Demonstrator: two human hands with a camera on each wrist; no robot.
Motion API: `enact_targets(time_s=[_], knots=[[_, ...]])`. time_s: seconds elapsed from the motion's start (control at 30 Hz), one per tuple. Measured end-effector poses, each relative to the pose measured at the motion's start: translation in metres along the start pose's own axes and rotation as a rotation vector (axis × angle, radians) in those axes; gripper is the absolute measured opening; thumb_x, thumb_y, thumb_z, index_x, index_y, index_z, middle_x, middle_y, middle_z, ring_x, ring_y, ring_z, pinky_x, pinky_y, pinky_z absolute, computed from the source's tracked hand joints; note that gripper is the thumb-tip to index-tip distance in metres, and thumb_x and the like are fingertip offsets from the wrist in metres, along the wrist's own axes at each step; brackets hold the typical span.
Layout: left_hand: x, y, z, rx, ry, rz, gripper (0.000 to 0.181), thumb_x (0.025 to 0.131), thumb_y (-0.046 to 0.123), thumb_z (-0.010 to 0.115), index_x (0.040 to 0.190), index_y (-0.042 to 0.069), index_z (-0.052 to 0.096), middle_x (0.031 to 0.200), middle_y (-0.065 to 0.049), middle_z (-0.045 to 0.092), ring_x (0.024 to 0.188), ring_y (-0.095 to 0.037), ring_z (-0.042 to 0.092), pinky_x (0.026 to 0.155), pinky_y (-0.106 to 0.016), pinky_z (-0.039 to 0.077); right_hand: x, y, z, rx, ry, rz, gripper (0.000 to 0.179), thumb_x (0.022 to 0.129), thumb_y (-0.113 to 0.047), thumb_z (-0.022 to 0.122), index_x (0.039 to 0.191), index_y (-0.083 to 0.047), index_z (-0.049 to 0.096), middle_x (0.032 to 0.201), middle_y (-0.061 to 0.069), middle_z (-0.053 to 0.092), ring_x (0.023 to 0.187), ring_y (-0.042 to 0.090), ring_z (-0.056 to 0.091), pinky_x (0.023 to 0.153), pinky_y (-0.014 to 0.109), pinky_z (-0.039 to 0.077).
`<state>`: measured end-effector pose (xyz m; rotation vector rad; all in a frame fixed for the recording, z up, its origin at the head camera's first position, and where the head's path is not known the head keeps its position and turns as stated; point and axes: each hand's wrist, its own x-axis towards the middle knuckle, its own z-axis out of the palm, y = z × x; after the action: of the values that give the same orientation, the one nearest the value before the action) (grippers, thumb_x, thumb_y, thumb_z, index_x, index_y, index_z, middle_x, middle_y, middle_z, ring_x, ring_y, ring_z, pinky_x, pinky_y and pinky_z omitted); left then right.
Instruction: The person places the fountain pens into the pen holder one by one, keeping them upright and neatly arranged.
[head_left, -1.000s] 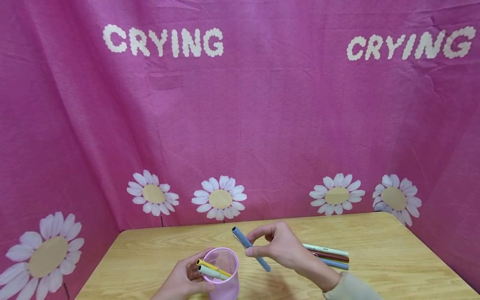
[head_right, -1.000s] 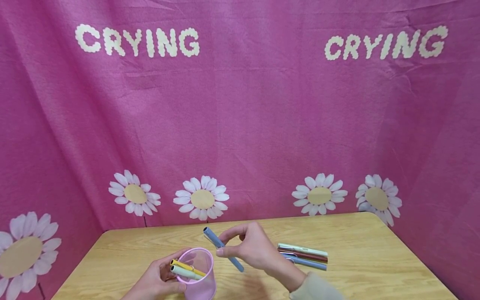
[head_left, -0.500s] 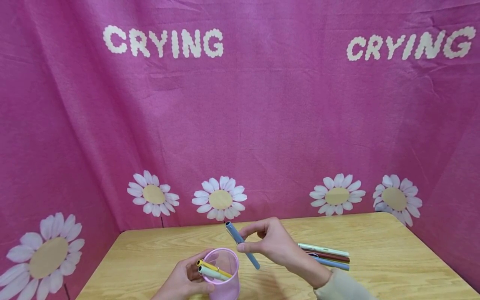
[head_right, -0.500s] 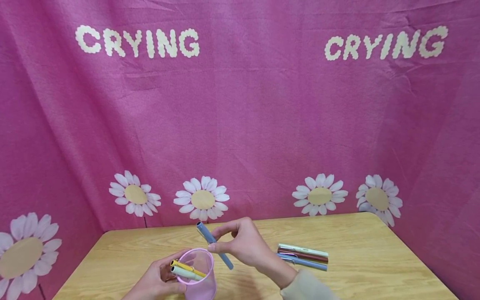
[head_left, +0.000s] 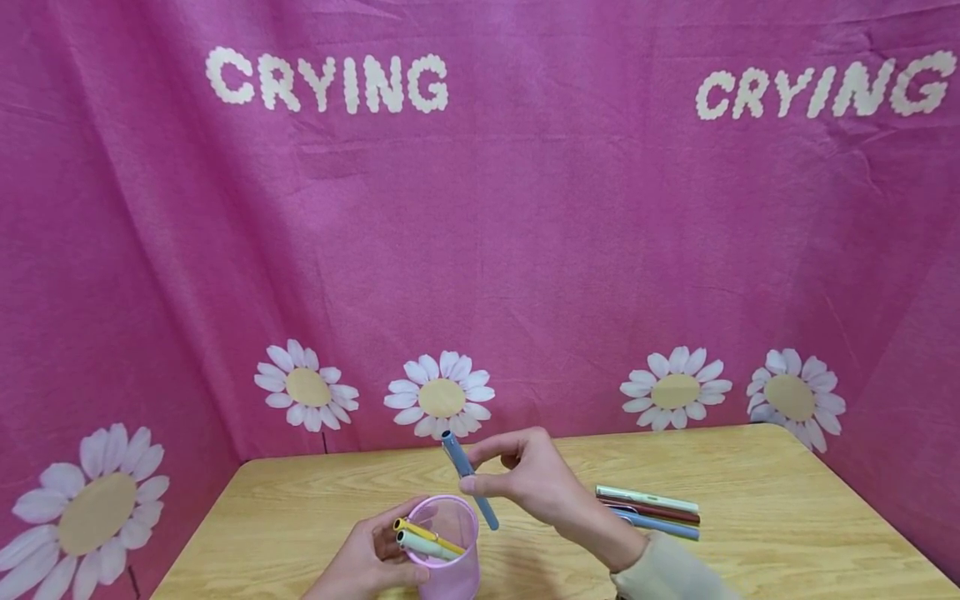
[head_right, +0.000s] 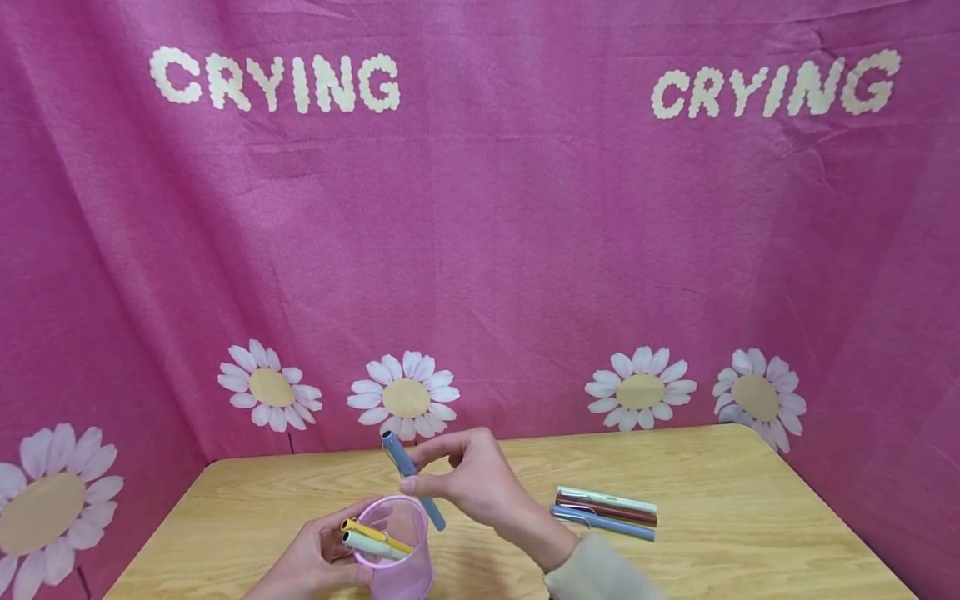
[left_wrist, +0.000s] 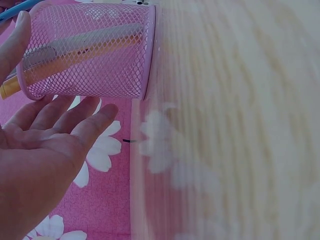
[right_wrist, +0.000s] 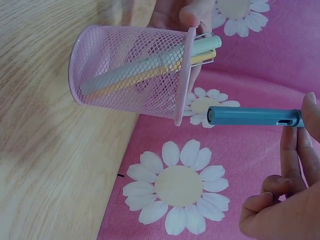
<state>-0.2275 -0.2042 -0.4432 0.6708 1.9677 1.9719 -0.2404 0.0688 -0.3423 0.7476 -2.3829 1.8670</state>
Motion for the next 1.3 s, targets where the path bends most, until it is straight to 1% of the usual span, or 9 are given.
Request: enact_targets(time_s=[0.17,0.4,0.57,0.8,0.97,1.07,1.13,1.23,1.3], knots=[[0.0,0.0,0.0,0.001,0.005,-0.008,0.082,0.093,0.001,0.078,0.158,-0.013,0.031,0.138,-0.03,0.061,0.111,-0.027,0.069,0.095,-0.031,0.057,0.002,0.0,0.003,0.018,0.004,-0.004,0.02,0.081,-0.012,0.091,0.1,-0.009,0.085,0.092,0.002,0.078,0.072,0.015,0.041,0.064,0.024,0.032],[0.0,0.001,0.0,-0.006,0.02,-0.044,0.082,0.094,0.004,0.079,0.159,-0.011,0.031,0.138,-0.026,0.062,0.113,-0.027,0.069,0.096,-0.031,0.057,0.005,0.0,0.008,0.052,0.012,0.017,0.02,0.083,-0.012,0.091,0.101,-0.008,0.085,0.093,0.002,0.078,0.074,0.015,0.045,0.064,0.024,0.034],[0.0,0.002,0.0,-0.011,0.021,-0.046,0.082,0.094,0.003,0.079,0.159,-0.012,0.031,0.139,-0.027,0.062,0.113,-0.028,0.068,0.096,-0.031,0.057,0.006,0.003,0.013,0.067,0.022,0.022,0.02,0.081,-0.01,0.091,0.1,-0.008,0.085,0.094,0.003,0.079,0.078,0.015,0.048,0.066,0.025,0.035],[0.0,0.004,0.0,-0.015,0.026,-0.052,0.082,0.094,0.003,0.079,0.159,-0.011,0.031,0.139,-0.028,0.062,0.114,-0.03,0.068,0.096,-0.031,0.057,0.008,0.008,0.02,0.083,0.02,0.01,0.021,0.081,-0.01,0.091,0.1,-0.006,0.084,0.094,0.004,0.079,0.069,0.011,0.042,0.061,0.024,0.034],[0.0,0.005,0.0,-0.008,0.032,-0.061,0.083,0.094,0.005,0.08,0.159,-0.011,0.031,0.139,-0.029,0.061,0.115,-0.03,0.068,0.096,-0.031,0.057,0.008,0.014,0.025,0.117,0.026,0.018,0.021,0.081,-0.008,0.09,0.1,-0.002,0.083,0.095,0.005,0.079,0.069,0.01,0.044,0.06,0.024,0.035],[0.0,0.005,0.0,-0.01,0.033,-0.055,0.083,0.094,0.004,0.08,0.159,-0.011,0.031,0.14,-0.03,0.06,0.116,-0.03,0.068,0.096,-0.031,0.057,0.008,0.019,0.027,0.115,0.024,0.023,0.02,0.081,-0.008,0.091,0.1,-0.004,0.083,0.095,0.004,0.079,0.075,0.012,0.051,0.064,0.024,0.039],[-0.001,0.004,0.0,-0.011,0.032,-0.051,0.083,0.094,0.004,0.079,0.159,-0.011,0.031,0.14,-0.03,0.06,0.117,-0.029,0.068,0.096,-0.031,0.057,0.008,0.023,0.029,0.103,0.021,0.014,0.02,0.081,-0.008,0.091,0.099,-0.005,0.084,0.095,0.003,0.079,0.082,0.014,0.057,0.068,0.025,0.041],[0.0,0.002,0.0,-0.013,0.031,-0.05,0.082,0.094,0.003,0.079,0.159,-0.011,0.032,0.139,-0.03,0.06,0.116,-0.029,0.068,0.096,-0.031,0.057,0.008,0.028,0.031,0.083,0.019,-0.002,0.02,0.08,-0.01,0.091,0.098,-0.007,0.084,0.094,0.003,0.079,0.092,0.016,0.062,0.074,0.027,0.043],[0.0,0.001,0.0,-0.015,0.032,-0.053,0.082,0.094,0.004,0.079,0.159,-0.01,0.032,0.139,-0.029,0.061,0.115,-0.029,0.068,0.096,-0.031,0.057,0.008,0.03,0.032,0.072,0.022,-0.002,0.02,0.08,-0.012,0.091,0.098,-0.007,0.084,0.093,0.002,0.079,0.093,0.015,0.062,0.074,0.026,0.043]])
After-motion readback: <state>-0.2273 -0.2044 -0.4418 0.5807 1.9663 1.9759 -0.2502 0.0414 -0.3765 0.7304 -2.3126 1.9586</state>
